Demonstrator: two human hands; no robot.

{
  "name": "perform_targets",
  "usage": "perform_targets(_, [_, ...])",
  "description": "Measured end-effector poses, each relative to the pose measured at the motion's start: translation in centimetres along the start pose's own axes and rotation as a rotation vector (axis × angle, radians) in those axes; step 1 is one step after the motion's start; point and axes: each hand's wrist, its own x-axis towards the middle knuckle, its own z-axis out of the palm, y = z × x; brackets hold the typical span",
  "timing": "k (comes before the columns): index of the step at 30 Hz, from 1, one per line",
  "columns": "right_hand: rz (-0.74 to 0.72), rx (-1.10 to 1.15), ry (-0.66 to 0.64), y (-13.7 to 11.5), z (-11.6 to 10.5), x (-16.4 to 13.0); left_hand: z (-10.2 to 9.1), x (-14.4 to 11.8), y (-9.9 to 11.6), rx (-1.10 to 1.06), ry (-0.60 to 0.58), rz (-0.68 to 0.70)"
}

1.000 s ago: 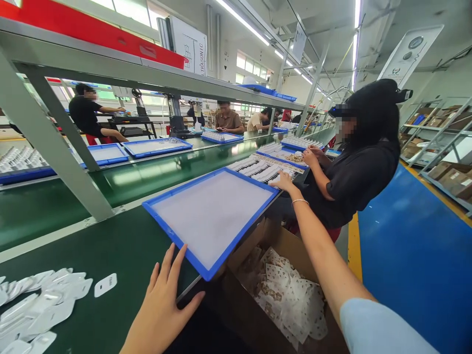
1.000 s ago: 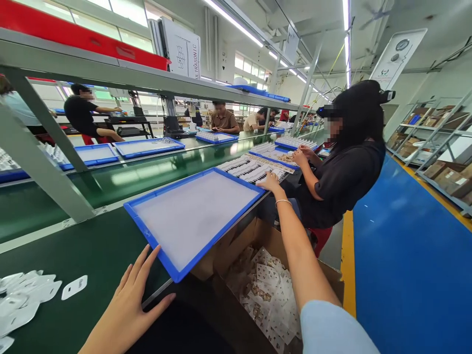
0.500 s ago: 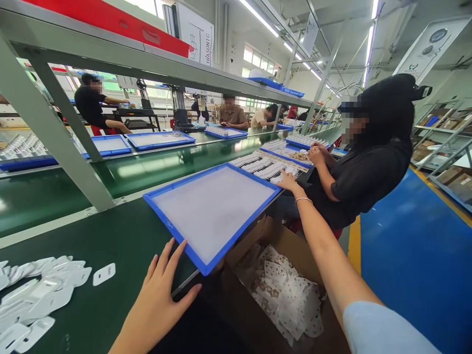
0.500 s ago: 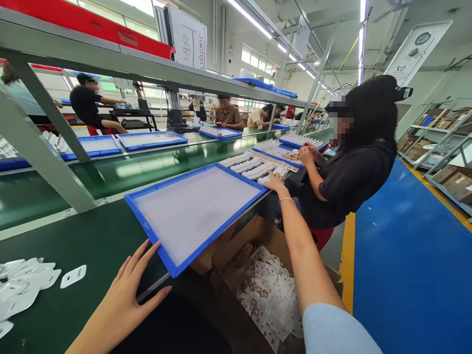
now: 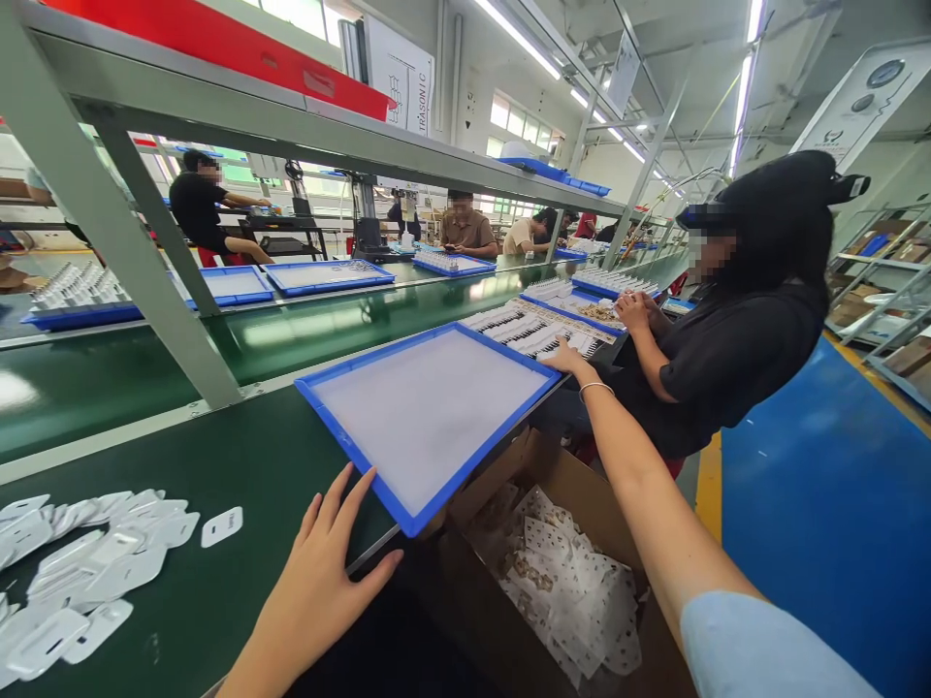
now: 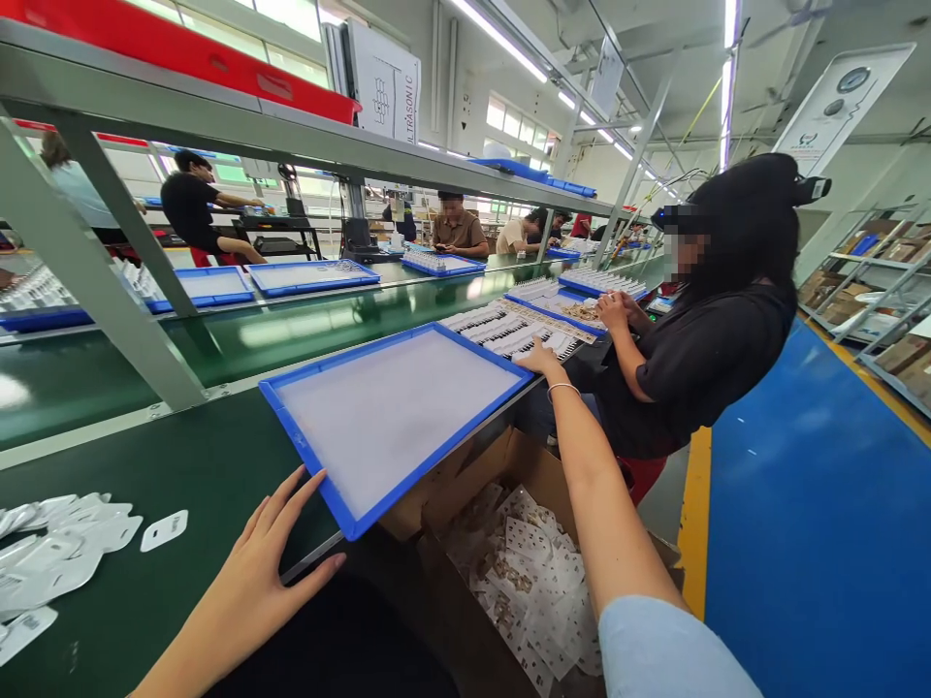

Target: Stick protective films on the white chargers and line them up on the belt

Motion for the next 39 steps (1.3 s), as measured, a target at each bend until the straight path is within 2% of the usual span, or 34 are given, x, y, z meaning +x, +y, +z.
perform_targets(4, [-0.133, 0.156, 0.112, -1.6, -1.8, -1.9, -0.3, -0.1, 0.4, -0.051, -0.018, -0.035])
perform_targets(8, [-0.416, 0.365, 0.176, -5.2, -3.4, -5.5, -0.8, 0.1, 0.8, -0.118, -0.025, -0.071])
perform_targets(11, [-0.649, 0.518, 0.137, -8.8, -2.4, -10.8, -1.3, 0.2, 1.3, -0.265, -0.006, -0.093])
perform_targets(13, [-0.856, 0.699, 0.133, -11.1, -0.7, -15.7, -1.7, -0.3, 2.3, -0.456, 0.080, -0.134])
perform_targets(15, [-1.015, 0.855, 0.150, -13.0, 1.5, -21.3, -2.0, -1.4, 4.3, -0.719, 0.201, -0.175])
perform_targets(18, [-1.053, 0.922, 0.223, -15.3, 4.7, -29.7, -2.3, -3.4, 8.8, -1.118, 0.318, -0.207])
perform_targets(20, [-1.008, 0.917, 0.291, -16.6, 6.3, -34.5, -2.8, -4.4, 11.5, -1.275, 0.426, -0.338])
perform_targets(22, [-0.933, 0.930, 0.324, -17.5, 7.3, -38.4, -3.7, -4.9, 12.8, -1.346, 0.528, -0.496])
perform_targets(24, [-0.876, 0.953, 0.273, -18.1, 7.7, -41.2, -4.8, -5.2, 12.8, -1.400, 0.579, -0.613])
perform_targets(28, [-0.928, 0.880, 0.066, -18.2, 7.3, -43.7, -6.1, -6.4, 10.9, -1.525, 0.601, -0.689])
perform_targets(32, [-0.995, 0.737, -0.132, -17.7, 7.3, -44.2, -5.7, -7.8, 10.0, -1.647, 0.641, -0.753])
perform_targets(35, [-0.989, 0.687, -0.128, -17.5, 8.1, -44.7, -5.2, -8.4, 9.8, -1.703, 0.641, -0.817])
perform_targets(39, [-0.943, 0.720, -0.151, -17.9, 9.4, -44.7, -4.9, -8.6, 9.2, -1.615, 0.636, -0.846])
